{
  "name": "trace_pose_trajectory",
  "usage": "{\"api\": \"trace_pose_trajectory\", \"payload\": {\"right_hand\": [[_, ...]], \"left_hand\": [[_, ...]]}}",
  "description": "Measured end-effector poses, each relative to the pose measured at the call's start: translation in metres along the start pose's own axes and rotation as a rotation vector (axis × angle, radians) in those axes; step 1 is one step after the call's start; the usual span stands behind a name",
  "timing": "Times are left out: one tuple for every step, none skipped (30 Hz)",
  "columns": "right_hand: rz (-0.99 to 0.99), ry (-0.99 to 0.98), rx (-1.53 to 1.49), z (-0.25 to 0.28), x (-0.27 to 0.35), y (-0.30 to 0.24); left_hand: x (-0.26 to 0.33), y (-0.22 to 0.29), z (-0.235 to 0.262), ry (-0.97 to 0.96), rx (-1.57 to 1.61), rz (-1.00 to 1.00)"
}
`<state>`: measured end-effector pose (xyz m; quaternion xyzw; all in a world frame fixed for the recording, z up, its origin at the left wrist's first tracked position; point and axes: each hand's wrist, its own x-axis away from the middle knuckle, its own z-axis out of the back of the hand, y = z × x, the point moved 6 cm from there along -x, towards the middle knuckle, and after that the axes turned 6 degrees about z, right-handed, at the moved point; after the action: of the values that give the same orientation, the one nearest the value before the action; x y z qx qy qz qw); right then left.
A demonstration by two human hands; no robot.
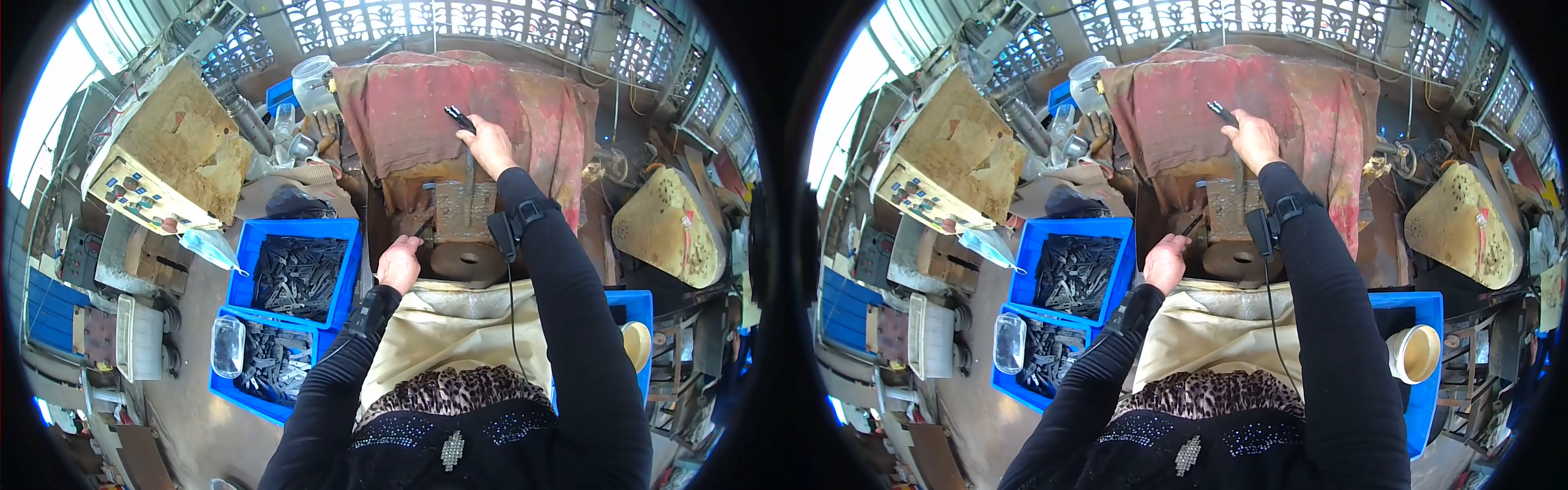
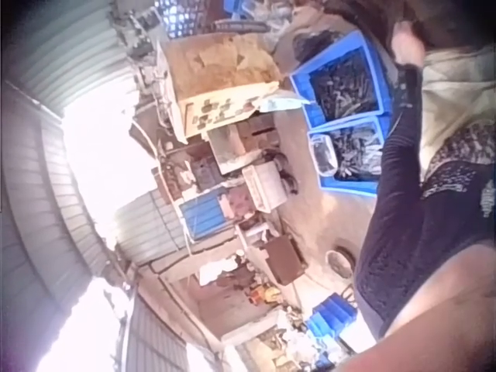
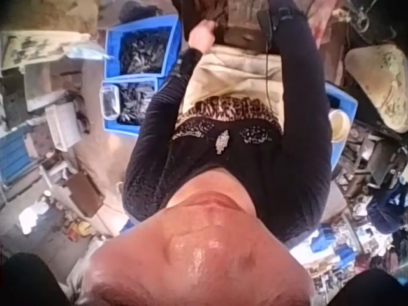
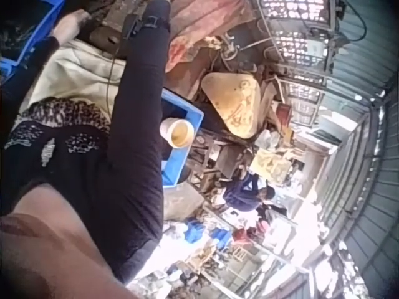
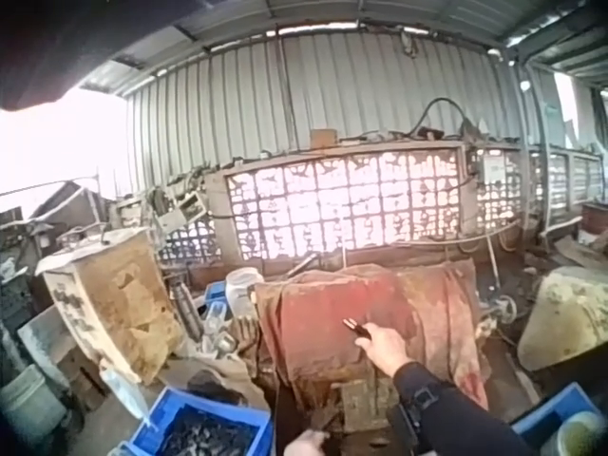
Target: Assembling small metal components into a jig and using a manual press.
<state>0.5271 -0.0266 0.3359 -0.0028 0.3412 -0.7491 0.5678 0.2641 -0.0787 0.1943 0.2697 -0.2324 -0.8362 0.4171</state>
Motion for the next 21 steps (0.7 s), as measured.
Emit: {"api": "trace_pose_trajectory", "payload": {"right_hand": [[-0.003,-0.007,-0.001,-0.001,0.002,0.0],[-0.004,-0.01,0.001,-0.001,0.001,0.0],[-0.005,-0.008,-0.001,0.0,0.001,0.0],[-0.001,0.007,-0.001,0.001,0.001,0.0],[0.004,0.02,-0.001,0.001,0.002,-0.001],[0.008,0.032,-0.001,0.001,0.002,-0.001],[0.005,0.029,-0.003,0.002,0.002,-0.002],[0.014,0.031,-0.007,0.005,0.0,-0.002],[0.021,0.027,-0.012,0.005,0.001,-0.003],[0.027,0.023,-0.018,0.005,0.002,-0.004],[0.021,0.011,-0.021,0.004,0.002,-0.005],[0.024,0.001,-0.007,0.003,-0.001,-0.004],[0.028,-0.01,0.007,0.003,-0.004,-0.004],[0.035,-0.018,0.022,0.003,-0.006,-0.004],[0.033,-0.02,0.022,0.002,-0.006,-0.003],[0.025,-0.018,0.024,0.002,-0.006,-0.003],[0.017,-0.017,0.025,0.002,-0.004,-0.004],[0.008,-0.014,0.027,0.002,-0.003,-0.005],[0.007,-0.013,0.026,0.003,-0.002,-0.007],[0.007,-0.026,0.045,0.004,-0.002,-0.009],[0.007,-0.037,0.064,0.007,-0.001,-0.01]], "left_hand": [[0.002,-0.003,-0.003,-0.015,-0.018,0.006],[0.002,-0.004,-0.005,-0.026,-0.035,0.008],[0.001,-0.005,-0.007,-0.027,-0.037,0.007],[0.001,-0.005,-0.007,0.002,-0.05,-0.017],[0.001,-0.005,-0.007,0.031,-0.064,-0.04],[0.003,-0.005,-0.007,0.058,-0.077,-0.061],[0.001,-0.004,-0.008,0.054,-0.079,-0.058],[-0.002,-0.003,-0.007,0.063,-0.078,-0.057],[-0.002,-0.003,-0.007,0.069,-0.078,-0.05],[0.0,-0.004,-0.006,0.074,-0.078,-0.042],[0.001,-0.006,-0.007,0.065,-0.079,-0.033],[-0.001,-0.009,-0.009,0.069,-0.086,-0.033],[-0.002,-0.012,-0.01,0.075,-0.093,-0.034],[-0.005,-0.011,-0.01,0.083,-0.099,-0.037],[-0.005,-0.011,-0.01,0.081,-0.099,-0.035],[-0.006,-0.012,-0.012,0.034,-0.111,-0.012],[-0.005,-0.013,-0.013,-0.013,-0.124,0.011],[-0.004,-0.014,-0.014,-0.06,-0.138,0.034],[-0.003,-0.013,-0.013,-0.061,-0.138,0.032],[-0.004,-0.012,-0.013,-0.055,-0.133,0.027],[-0.004,-0.009,-0.013,-0.049,-0.128,0.021]]}}
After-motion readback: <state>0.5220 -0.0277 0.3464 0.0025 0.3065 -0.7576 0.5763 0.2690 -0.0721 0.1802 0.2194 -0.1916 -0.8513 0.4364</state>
